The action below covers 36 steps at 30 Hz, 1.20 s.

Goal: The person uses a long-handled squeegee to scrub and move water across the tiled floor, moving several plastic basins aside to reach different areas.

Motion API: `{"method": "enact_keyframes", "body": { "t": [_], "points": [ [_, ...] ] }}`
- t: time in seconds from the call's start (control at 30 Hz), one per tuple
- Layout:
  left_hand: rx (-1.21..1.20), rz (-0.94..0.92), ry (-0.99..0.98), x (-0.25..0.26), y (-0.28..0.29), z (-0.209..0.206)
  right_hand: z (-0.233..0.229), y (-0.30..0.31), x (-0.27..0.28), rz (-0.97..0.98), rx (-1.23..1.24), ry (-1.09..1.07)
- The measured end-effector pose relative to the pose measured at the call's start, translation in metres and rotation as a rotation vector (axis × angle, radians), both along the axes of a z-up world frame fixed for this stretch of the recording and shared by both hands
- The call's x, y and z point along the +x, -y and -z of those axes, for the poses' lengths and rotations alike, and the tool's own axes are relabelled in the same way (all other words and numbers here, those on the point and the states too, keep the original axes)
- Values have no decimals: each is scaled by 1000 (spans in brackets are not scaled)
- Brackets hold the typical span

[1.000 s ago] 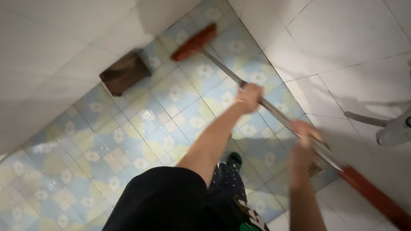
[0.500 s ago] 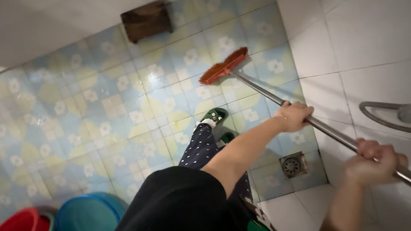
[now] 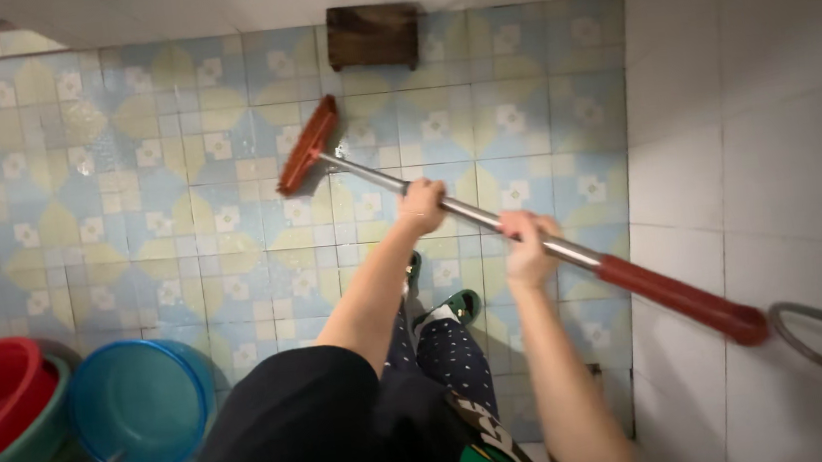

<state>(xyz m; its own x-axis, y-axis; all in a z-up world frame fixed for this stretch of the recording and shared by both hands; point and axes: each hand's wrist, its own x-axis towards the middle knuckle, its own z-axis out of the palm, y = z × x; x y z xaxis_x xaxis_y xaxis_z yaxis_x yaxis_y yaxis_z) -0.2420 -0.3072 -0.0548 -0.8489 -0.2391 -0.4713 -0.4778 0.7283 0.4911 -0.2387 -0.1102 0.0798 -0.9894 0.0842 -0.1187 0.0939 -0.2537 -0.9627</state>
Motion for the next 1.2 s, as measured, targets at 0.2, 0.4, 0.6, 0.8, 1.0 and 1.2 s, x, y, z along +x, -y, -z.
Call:
{"method": "enact_keyframes", "body": {
  "t": [0.2, 0.4, 0.6, 0.8, 1.0, 1.2],
  "points": [
    [309, 244, -290, -70, -120, -51, -65, -118, -63, 288, -94, -174],
    [441, 438, -236, -85, -131, -116, -103, -150, -68, 130, 271, -436],
    [287, 329, -33, -17, 3, -66, -46, -28, -42, 72, -20, -179],
    [144, 47, -14, 34, 78, -27, -21, 72, 5, -68, -74, -87],
    [357, 132, -200, -47, -34, -67, -103, -26, -61, 51, 34, -218],
    [507, 298, -114, -88, -49, -108, -132, -34, -72, 46, 98, -368]
  ]
}}
